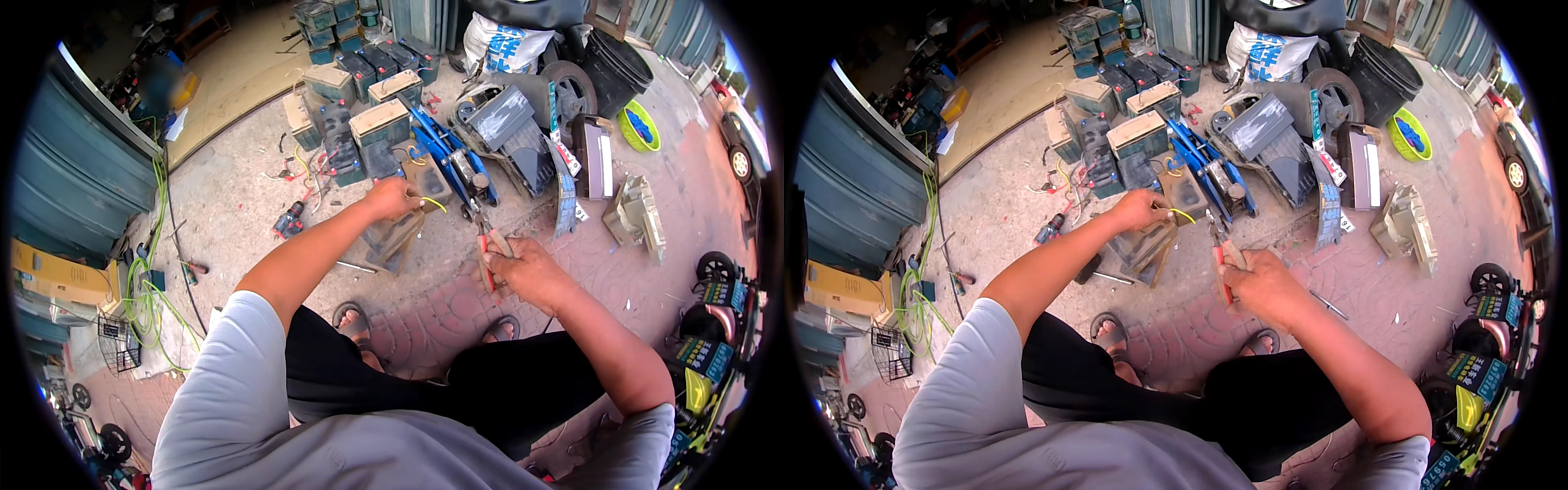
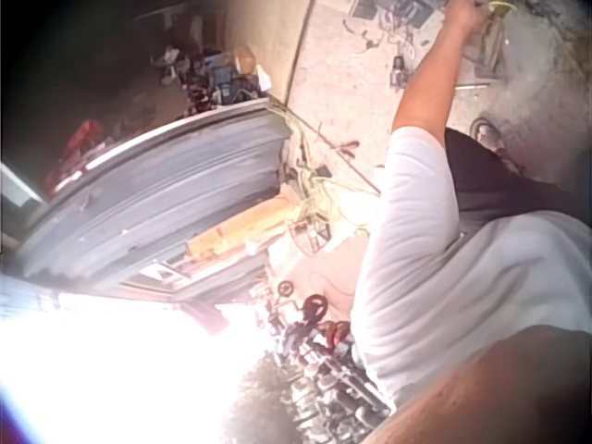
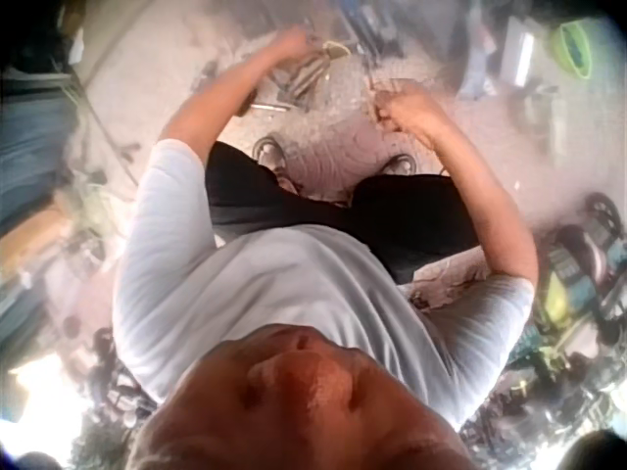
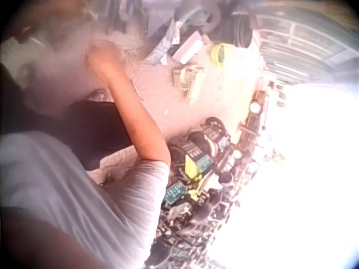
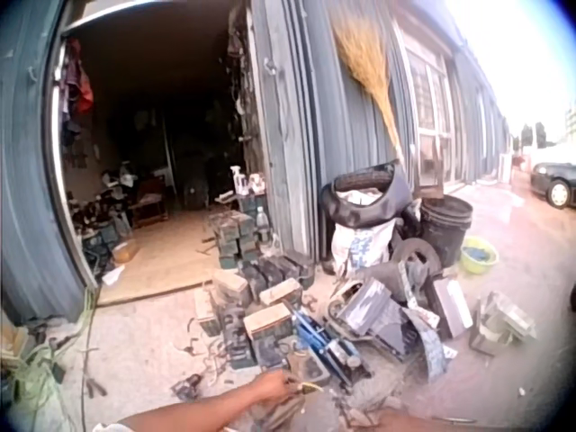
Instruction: The person disassembles a plastic casing and handles internal wiring using pliers and a T-handle wrench while working amidst scooter batteries.
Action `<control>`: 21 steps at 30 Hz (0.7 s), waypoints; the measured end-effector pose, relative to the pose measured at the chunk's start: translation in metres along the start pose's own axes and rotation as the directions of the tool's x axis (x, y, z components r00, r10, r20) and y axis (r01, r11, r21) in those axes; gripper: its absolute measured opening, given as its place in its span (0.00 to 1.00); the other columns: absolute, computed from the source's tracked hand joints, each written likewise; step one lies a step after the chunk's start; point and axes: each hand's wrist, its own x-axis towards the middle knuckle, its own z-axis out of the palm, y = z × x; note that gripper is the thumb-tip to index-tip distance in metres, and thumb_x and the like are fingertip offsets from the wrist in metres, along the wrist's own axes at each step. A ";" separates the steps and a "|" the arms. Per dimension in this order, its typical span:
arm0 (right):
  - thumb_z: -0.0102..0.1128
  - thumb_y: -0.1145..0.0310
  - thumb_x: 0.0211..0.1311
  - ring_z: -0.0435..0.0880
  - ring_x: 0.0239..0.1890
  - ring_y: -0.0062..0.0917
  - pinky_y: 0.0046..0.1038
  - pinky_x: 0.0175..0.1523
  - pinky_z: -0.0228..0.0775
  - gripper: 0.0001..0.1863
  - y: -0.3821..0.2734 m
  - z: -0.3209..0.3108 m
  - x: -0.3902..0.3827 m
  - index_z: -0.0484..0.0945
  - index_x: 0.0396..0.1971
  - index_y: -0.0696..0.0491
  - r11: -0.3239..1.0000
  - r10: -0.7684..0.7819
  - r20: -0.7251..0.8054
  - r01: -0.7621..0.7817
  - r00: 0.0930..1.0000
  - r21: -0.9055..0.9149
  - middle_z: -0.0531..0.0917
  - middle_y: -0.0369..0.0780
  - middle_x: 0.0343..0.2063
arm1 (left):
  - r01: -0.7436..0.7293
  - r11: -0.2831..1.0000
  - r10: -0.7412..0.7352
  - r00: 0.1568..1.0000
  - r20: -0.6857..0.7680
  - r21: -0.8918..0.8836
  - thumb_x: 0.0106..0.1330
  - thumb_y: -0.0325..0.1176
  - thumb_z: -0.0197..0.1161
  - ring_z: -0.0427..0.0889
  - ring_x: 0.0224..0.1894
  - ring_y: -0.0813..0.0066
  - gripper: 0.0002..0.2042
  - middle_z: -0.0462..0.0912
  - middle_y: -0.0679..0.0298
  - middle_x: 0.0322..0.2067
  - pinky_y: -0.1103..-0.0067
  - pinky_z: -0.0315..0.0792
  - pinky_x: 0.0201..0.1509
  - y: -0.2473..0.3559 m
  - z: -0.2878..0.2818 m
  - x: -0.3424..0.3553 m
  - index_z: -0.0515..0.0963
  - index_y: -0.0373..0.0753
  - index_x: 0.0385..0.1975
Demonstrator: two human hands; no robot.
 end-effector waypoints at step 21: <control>0.39 0.91 0.60 0.76 0.65 0.56 0.45 0.69 0.75 0.31 0.083 0.110 0.191 0.58 0.65 0.62 0.499 0.041 0.348 -0.321 0.937 0.805 0.71 0.60 0.62 | -0.002 0.995 -0.004 0.998 0.060 0.102 0.62 0.42 0.70 0.87 0.40 0.51 0.15 0.87 0.48 0.36 0.64 0.78 0.48 -0.016 -0.017 0.019 0.87 0.37 0.41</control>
